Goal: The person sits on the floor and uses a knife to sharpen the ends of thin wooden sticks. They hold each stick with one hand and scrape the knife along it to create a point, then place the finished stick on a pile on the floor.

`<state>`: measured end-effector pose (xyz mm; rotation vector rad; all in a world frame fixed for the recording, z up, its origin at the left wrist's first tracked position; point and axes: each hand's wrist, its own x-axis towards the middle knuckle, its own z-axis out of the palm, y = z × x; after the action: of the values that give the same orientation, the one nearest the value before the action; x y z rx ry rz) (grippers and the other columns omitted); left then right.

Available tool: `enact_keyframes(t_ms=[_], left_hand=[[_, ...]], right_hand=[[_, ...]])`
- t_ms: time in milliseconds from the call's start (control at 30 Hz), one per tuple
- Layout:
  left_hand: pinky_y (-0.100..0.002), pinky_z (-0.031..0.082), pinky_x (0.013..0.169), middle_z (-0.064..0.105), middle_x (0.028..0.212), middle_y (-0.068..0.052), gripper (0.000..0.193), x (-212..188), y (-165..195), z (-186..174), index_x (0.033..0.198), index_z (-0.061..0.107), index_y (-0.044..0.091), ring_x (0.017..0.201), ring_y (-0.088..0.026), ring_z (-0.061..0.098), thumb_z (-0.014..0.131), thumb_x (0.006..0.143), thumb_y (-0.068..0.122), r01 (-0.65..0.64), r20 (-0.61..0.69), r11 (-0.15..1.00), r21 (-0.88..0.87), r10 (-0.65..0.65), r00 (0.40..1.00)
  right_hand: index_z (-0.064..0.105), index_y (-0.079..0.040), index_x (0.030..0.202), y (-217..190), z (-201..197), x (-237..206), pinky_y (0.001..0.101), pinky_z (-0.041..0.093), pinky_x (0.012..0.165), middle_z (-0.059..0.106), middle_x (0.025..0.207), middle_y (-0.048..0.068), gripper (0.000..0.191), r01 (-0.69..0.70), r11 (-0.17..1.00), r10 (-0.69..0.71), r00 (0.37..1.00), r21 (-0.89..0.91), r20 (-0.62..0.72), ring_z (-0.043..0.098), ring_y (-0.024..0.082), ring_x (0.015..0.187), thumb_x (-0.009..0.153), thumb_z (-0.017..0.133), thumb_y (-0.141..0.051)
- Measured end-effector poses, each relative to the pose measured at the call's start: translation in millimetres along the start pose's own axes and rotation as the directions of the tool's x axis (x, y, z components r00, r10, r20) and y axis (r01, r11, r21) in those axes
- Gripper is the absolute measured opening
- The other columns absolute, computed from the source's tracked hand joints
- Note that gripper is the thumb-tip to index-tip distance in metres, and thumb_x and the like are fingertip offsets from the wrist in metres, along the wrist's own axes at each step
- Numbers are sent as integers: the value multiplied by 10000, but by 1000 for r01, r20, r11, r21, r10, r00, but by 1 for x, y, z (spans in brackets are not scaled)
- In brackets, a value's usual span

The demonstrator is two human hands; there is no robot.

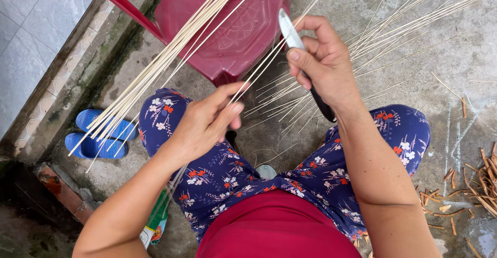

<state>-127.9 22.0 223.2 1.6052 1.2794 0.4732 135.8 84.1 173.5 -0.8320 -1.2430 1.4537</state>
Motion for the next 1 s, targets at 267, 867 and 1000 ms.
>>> enact_keyframes(t_ms=[267, 867, 1000], left_hand=[[-272, 468, 484, 495, 525, -21, 277, 25, -5, 16, 1293, 695, 156, 476, -77, 552, 545, 1060, 159, -187, -120, 978, 91, 197, 973], [-254, 398, 474, 492, 542, -12, 257, -83, -74, -68, 1183, 759, 90, 510, -80, 456, 570, 1012, 123, 90, -178, 990, 111, -69, 982], [-239, 424, 497, 542, 600, -4, 250, -94, -76, -78, 1185, 747, 77, 550, -75, 475, 584, 1004, 132, 42, -188, 990, 134, -17, 982]], right_hand=[[550, -59, 1332, 11, -22, 12, 188, 359, 436, 647, 761, 38, 269, -6, 1000, 7, 999, 31, -54, 536, 53, 563, 1079, 642, -47], [577, -3, 1301, -4, -106, 2, 181, 369, 441, 640, 782, 80, 208, 194, 968, -140, 946, 161, -293, 584, 99, 612, 1160, 723, -45], [581, 8, 1301, 1, -102, 2, 185, 380, 442, 648, 795, 80, 208, 184, 971, -134, 948, 152, -287, 607, 107, 637, 1153, 720, -35]])
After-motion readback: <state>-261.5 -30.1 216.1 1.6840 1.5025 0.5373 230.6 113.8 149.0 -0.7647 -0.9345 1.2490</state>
